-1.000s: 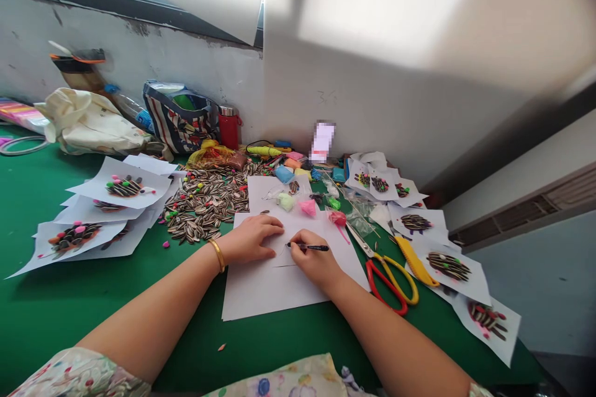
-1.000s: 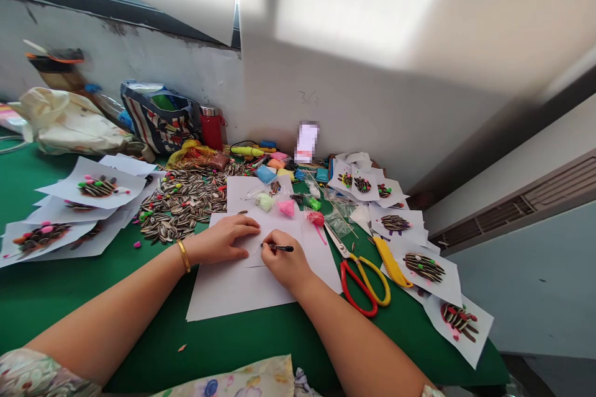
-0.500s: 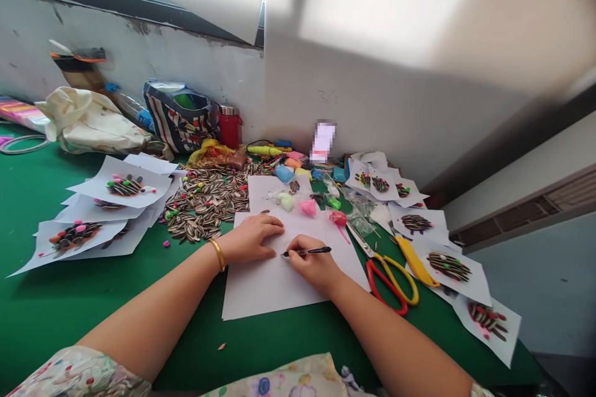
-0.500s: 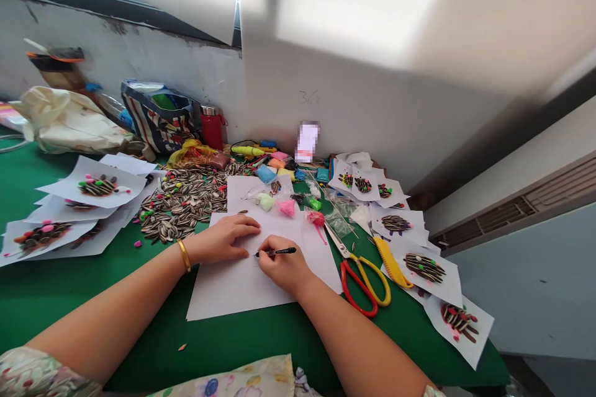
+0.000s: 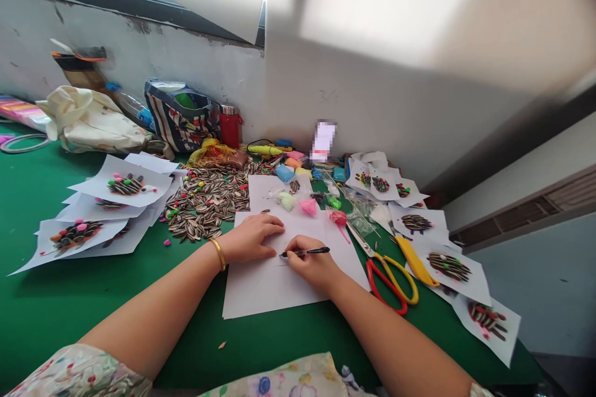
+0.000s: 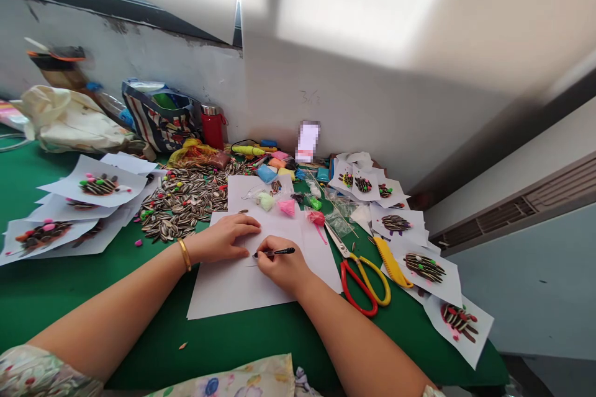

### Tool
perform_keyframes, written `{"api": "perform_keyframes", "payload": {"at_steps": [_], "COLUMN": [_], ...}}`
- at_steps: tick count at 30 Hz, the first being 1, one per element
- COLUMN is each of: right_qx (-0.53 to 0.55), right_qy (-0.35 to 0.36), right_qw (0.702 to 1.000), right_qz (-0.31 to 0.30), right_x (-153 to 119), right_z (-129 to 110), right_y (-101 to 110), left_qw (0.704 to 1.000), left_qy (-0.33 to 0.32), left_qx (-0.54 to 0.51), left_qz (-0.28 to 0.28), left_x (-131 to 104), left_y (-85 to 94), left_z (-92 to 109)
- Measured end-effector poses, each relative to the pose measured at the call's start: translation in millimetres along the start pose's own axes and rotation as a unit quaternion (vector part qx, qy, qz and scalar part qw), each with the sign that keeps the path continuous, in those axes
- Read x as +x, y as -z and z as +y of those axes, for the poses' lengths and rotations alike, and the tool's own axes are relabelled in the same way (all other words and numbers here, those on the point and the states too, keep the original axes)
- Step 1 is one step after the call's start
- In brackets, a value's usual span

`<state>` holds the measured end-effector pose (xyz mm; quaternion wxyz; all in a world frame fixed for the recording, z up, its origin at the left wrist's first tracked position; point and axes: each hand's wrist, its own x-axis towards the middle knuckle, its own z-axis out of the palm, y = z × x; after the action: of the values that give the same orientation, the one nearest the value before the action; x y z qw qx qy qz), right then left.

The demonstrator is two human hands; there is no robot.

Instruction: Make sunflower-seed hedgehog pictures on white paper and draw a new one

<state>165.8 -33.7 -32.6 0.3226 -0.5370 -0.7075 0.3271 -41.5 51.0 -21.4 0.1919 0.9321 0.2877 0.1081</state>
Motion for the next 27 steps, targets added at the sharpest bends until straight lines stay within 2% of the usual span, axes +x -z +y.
{"api": "perform_keyframes", "payload": {"at_steps": [12, 27], "right_qx": [-0.015, -0.036], "right_qy": [-0.014, -0.059], "right_qw": [0.999, 0.995], "right_qz": [0.026, 0.069], "right_x": [0, 1], "right_z": [-3, 6], "right_y": [2, 13], "left_qw": [1.000, 1.000], "left_qy": [-0.003, 0.010], "left_qx": [-0.002, -0.006], "left_qz": [-0.002, -0.007], "left_x": [0, 0], "left_y": [-0.3, 2.1], "left_z": [-1, 2]}}
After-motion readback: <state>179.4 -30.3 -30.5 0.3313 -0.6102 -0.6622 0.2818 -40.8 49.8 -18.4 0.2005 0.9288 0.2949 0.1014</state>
